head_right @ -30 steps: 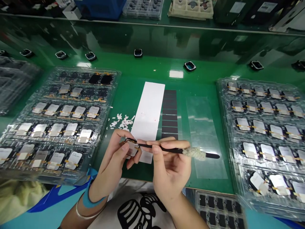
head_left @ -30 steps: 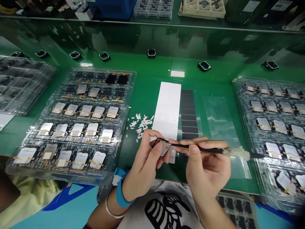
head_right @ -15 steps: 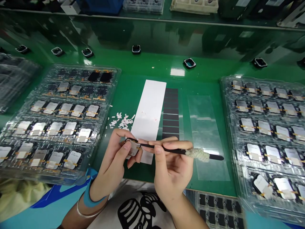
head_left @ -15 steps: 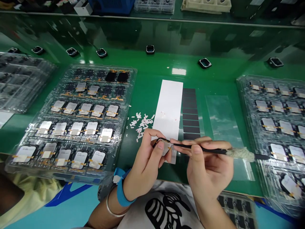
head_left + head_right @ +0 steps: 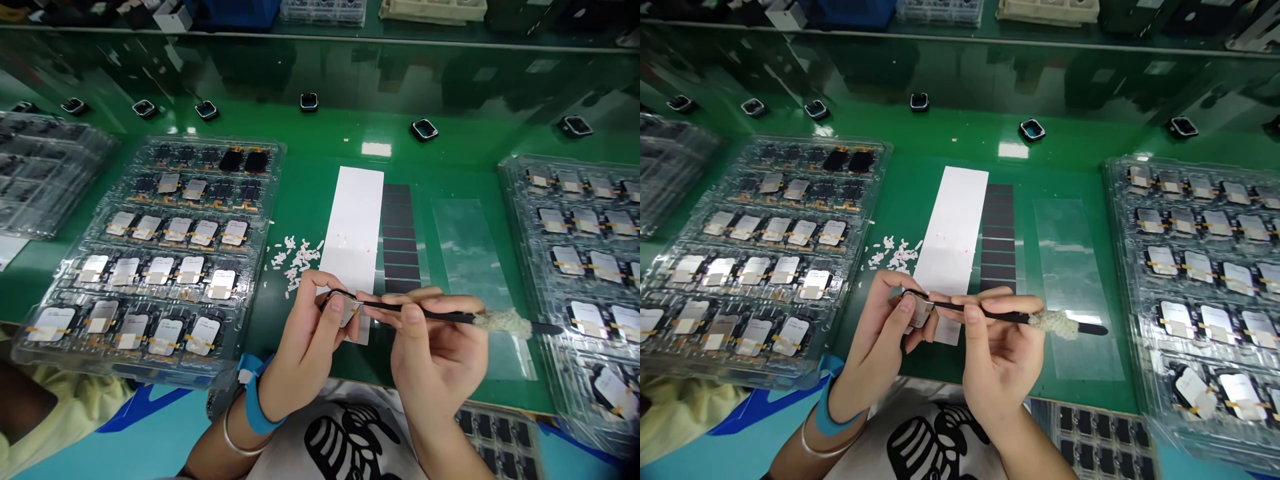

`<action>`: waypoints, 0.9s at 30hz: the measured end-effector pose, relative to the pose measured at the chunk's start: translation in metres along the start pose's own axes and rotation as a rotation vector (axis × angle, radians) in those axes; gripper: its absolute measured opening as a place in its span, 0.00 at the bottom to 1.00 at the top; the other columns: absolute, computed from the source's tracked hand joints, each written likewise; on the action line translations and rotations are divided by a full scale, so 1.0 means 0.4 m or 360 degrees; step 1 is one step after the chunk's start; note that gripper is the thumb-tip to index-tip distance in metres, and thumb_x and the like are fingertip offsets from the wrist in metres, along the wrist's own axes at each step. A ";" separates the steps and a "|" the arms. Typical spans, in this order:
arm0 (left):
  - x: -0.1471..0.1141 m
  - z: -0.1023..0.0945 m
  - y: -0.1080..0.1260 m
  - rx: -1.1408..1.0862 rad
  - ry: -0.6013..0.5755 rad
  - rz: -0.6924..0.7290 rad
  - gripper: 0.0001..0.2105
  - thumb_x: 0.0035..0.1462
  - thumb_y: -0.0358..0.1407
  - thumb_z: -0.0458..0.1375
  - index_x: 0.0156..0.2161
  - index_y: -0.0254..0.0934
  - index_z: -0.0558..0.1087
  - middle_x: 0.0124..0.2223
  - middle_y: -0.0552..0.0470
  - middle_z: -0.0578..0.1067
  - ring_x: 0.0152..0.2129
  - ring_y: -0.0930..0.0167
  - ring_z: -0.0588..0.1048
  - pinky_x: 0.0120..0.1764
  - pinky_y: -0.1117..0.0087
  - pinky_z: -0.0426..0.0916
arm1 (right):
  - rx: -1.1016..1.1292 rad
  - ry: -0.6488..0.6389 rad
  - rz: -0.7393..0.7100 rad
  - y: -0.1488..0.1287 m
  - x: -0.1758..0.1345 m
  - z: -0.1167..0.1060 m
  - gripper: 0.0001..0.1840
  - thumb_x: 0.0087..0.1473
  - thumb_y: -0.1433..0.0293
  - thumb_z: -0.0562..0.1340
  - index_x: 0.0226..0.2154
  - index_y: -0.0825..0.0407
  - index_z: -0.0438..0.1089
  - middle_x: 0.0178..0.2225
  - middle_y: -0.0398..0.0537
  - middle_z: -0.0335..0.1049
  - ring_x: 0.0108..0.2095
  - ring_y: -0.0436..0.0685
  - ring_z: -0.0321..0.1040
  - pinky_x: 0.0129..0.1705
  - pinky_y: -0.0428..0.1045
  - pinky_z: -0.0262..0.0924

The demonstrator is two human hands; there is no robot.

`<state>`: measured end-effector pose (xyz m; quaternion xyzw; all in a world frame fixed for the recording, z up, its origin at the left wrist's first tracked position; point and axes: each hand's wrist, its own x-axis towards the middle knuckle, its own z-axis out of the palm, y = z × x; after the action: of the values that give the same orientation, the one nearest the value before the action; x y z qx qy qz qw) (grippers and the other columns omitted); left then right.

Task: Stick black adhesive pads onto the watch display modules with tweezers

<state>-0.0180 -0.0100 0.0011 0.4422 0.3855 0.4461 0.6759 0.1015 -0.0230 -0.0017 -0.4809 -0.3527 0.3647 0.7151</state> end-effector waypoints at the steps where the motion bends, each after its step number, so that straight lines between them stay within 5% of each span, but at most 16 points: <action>1: 0.000 0.000 -0.001 0.0006 0.0012 0.0018 0.07 0.73 0.39 0.45 0.43 0.41 0.61 0.26 0.60 0.67 0.21 0.80 0.63 0.22 0.80 0.56 | 0.0003 -0.0008 -0.0003 0.000 0.000 0.000 0.08 0.59 0.77 0.62 0.37 0.48 0.65 0.31 0.42 0.69 0.36 0.54 0.78 0.31 0.46 0.79; 11: 0.001 0.004 -0.007 0.0140 0.0097 0.0046 0.06 0.71 0.40 0.49 0.41 0.42 0.58 0.25 0.61 0.67 0.21 0.78 0.66 0.23 0.79 0.59 | 0.0056 -0.0078 -0.0045 0.004 -0.003 -0.004 0.09 0.60 0.78 0.60 0.38 0.48 0.65 0.32 0.43 0.70 0.36 0.51 0.77 0.31 0.45 0.78; 19: 0.006 -0.001 -0.006 0.0271 0.0207 0.0027 0.09 0.67 0.39 0.55 0.40 0.43 0.57 0.24 0.63 0.63 0.19 0.77 0.62 0.24 0.76 0.58 | 0.0024 0.0098 -0.0361 -0.013 0.010 -0.021 0.10 0.58 0.82 0.58 0.37 0.51 0.64 0.30 0.43 0.71 0.31 0.54 0.74 0.36 0.61 0.80; 27: 0.005 0.000 -0.007 0.0173 0.0025 -0.0025 0.06 0.70 0.38 0.50 0.41 0.43 0.56 0.26 0.62 0.61 0.22 0.77 0.62 0.25 0.76 0.57 | -0.0108 0.0240 -0.0356 -0.019 0.027 -0.051 0.09 0.56 0.81 0.62 0.35 0.53 0.64 0.29 0.42 0.70 0.30 0.55 0.75 0.38 0.62 0.79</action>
<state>-0.0166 -0.0089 -0.0017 0.4716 0.4180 0.4227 0.6513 0.1256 -0.0247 0.0014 -0.4884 -0.3615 0.2335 0.7591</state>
